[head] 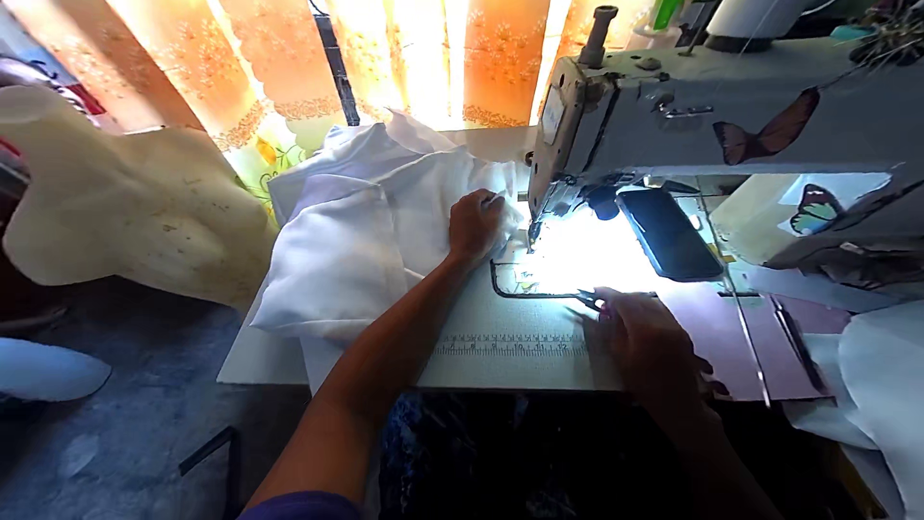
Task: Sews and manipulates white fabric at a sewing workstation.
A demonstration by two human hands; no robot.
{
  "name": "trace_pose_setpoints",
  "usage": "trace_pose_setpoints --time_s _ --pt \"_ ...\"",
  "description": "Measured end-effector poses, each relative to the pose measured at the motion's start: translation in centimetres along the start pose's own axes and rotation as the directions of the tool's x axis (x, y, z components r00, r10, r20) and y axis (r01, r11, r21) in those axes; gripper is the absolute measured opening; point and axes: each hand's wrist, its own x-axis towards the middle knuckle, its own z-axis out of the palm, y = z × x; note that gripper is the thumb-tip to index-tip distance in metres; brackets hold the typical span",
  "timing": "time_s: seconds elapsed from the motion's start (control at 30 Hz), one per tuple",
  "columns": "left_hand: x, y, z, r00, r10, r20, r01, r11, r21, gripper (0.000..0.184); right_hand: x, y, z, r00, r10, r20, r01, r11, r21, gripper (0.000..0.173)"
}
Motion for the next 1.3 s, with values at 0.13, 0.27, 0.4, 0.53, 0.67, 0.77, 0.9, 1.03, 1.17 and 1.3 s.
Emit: trace_pose_setpoints --time_s 0.13,0.27,0.4,0.53,0.67,0.77,0.9,1.03,1.17,1.3 --pt "-2.4 0.5 -1.9 0.954 -0.193 -0.227 0.178 0.98 -0.088 0.034 0.7 -1.9 -0.3 0.979 0.187 0.082 -0.2 0.957 0.208 0.032" --pt "-6.8 1.0 -3.0 0.91 -0.256 -0.327 0.216 0.964 -0.154 0.032 0.9 -4.0 -0.5 0.958 0.19 0.216 -0.242 0.939 0.246 0.046" --pt "-10.2 1.7 -3.4 0.934 -0.186 -0.305 0.15 0.979 -0.137 0.032 2.7 -6.9 0.5 0.972 0.109 0.21 -0.13 0.988 0.087 0.039" --pt "-10.7 2.1 -3.5 0.938 -0.205 -0.279 0.171 0.975 -0.142 0.032 6.1 -9.3 2.0 0.949 0.117 0.293 -0.104 0.993 -0.059 0.028" --pt "-10.5 2.0 -3.3 0.935 -0.221 -0.279 0.176 0.968 -0.177 0.03 8.1 -9.6 3.2 0.929 0.09 0.358 -0.059 0.994 -0.096 0.028" --pt "-10.5 1.9 -3.3 0.919 -0.248 -0.305 0.188 0.959 -0.213 0.028 7.7 -9.0 3.3 0.944 0.091 0.318 -0.073 0.995 -0.068 0.03" --pt "-10.6 2.0 -3.3 0.922 -0.257 -0.29 0.196 0.955 -0.221 0.028 6.4 -8.6 3.0 0.982 0.092 0.166 -0.091 0.996 -0.014 0.026" --pt "-10.5 2.1 -3.3 0.923 -0.252 -0.29 0.186 0.954 -0.234 0.027 7.0 -9.4 3.1 0.992 0.068 0.111 -0.065 0.997 -0.036 0.026" --pt "-10.5 1.8 -3.2 0.93 -0.229 -0.287 0.158 0.955 -0.249 0.027 7.7 -10.5 2.6 0.977 0.107 0.186 -0.097 0.993 -0.06 0.026" --pt "-10.5 1.7 -3.2 0.929 -0.231 -0.289 0.159 0.955 -0.252 0.026 7.2 -10.2 2.5 0.974 0.14 0.178 -0.127 0.988 -0.085 0.024"
